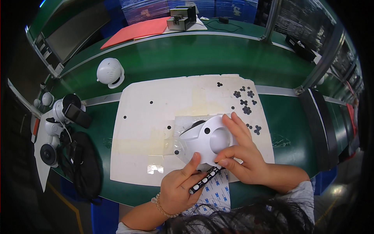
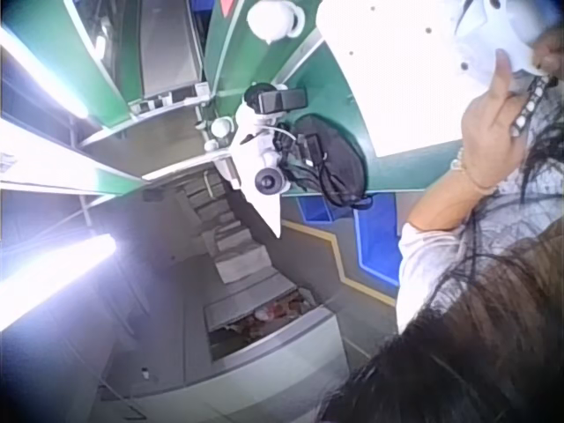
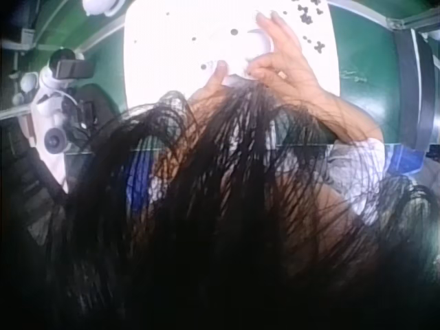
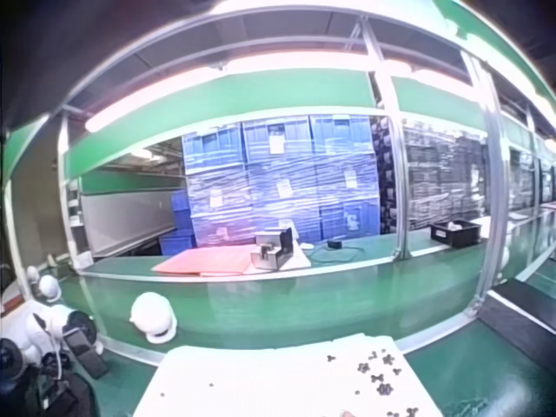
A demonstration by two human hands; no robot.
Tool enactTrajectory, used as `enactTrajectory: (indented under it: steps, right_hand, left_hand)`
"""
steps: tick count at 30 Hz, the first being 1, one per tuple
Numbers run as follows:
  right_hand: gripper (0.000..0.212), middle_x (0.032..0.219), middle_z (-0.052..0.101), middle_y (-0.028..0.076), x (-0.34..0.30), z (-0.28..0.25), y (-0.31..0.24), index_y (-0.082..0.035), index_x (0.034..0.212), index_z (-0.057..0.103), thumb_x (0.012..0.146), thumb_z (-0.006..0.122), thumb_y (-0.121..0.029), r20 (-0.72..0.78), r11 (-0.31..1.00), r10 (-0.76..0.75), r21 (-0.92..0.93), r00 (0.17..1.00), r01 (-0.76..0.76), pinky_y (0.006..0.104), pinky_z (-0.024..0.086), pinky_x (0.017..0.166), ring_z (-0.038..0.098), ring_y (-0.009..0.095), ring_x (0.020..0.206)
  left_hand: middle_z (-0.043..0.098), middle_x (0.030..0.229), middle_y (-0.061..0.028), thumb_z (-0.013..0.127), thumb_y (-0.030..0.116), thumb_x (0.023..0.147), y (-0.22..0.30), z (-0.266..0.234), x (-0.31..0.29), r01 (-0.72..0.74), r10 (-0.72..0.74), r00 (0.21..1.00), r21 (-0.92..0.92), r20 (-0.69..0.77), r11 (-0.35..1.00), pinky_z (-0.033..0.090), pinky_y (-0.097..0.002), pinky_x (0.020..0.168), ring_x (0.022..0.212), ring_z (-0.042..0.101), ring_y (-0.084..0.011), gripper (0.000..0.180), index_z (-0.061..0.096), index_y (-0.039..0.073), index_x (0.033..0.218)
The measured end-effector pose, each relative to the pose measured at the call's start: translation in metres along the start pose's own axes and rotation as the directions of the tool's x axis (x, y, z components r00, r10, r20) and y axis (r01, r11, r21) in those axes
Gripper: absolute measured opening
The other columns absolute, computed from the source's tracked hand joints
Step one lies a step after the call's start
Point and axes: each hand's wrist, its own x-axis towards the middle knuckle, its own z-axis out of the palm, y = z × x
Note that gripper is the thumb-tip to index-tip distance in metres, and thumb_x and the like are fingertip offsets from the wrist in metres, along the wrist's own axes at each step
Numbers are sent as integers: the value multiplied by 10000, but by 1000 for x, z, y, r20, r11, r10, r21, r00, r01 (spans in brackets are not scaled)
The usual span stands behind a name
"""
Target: The person repeatedly picks small black circular components from a sheet and places them into holes on white dome-shaped housings. They handle the housings one at a time, rotating them to access different holes, and set each completed unit aside on the green workbench.
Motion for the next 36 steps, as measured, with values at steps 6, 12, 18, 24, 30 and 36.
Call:
enactTrajectory:
  steps: [6, 12, 18, 24, 30, 36]
  right_hand:
    - [235, 1355, 358, 144, -13, 2, 15, -191, 1004, 649, 774, 637, -236, -58, 922, -253, -317, 966, 223, 454, 189, 960, 243, 348, 1265]
    - [331, 1328, 396, 104, -21, -2, 13, -202, 1065, 626, 767, 628, -346, -79, 922, -216, -345, 973, 177, 459, 193, 946, 261, 336, 1252]
    - [353, 1292, 448, 60, -15, -4, 14, -188, 1078, 618, 767, 628, -355, -6, 959, -213, -192, 977, 208, 458, 164, 961, 368, 275, 1202]
    - [370, 1126, 537, -10, -11, 1, 17, -221, 1053, 625, 743, 630, -422, 50, 877, -312, -369, 949, 307, 466, 140, 971, 465, 191, 1094]
    - [308, 1108, 541, 6, -16, 2, 11, -231, 987, 644, 721, 664, -383, -78, 954, -270, -156, 960, 256, 460, 175, 960, 407, 223, 1141]
    - [150, 1176, 527, 14, -11, 2, 9, -182, 797, 643, 671, 718, -213, -80, 946, -304, -148, 949, 290, 416, 231, 948, 382, 243, 1165]
  left_hand:
    - [476, 1265, -171, 673, 31, 603, -1, 5, -3, 46, -47, 999, -36, -28, 998, 459, -261, 533, 594, 583, -179, 195, 653, 22, 797]
    - [470, 1270, -173, 696, 67, 633, 0, 7, -3, 60, -62, 997, -51, -37, 997, 456, -254, 533, 587, 573, -175, 170, 657, 33, 794]
    - [462, 1277, -178, 701, 59, 625, 0, 6, -5, 75, -77, 997, -65, -24, 995, 457, -254, 539, 597, 574, -176, 193, 660, 39, 812]
    - [630, 798, -142, 701, -30, 675, 11, 3, 1, 61, -61, 998, -8, 34, 998, 497, -229, 647, 679, 628, -170, 733, 306, -120, 1286]
    - [630, 830, -149, 711, -33, 660, 8, 4, -2, 56, -56, 998, -21, -9, 998, 502, -239, 650, 682, 627, -171, 692, 370, -102, 1258]
    - [551, 1005, -192, 698, -23, 624, 6, 3, -2, 42, -42, 999, -3, 11, 999, 496, -249, 629, 686, 626, -179, 541, 492, -46, 1123]
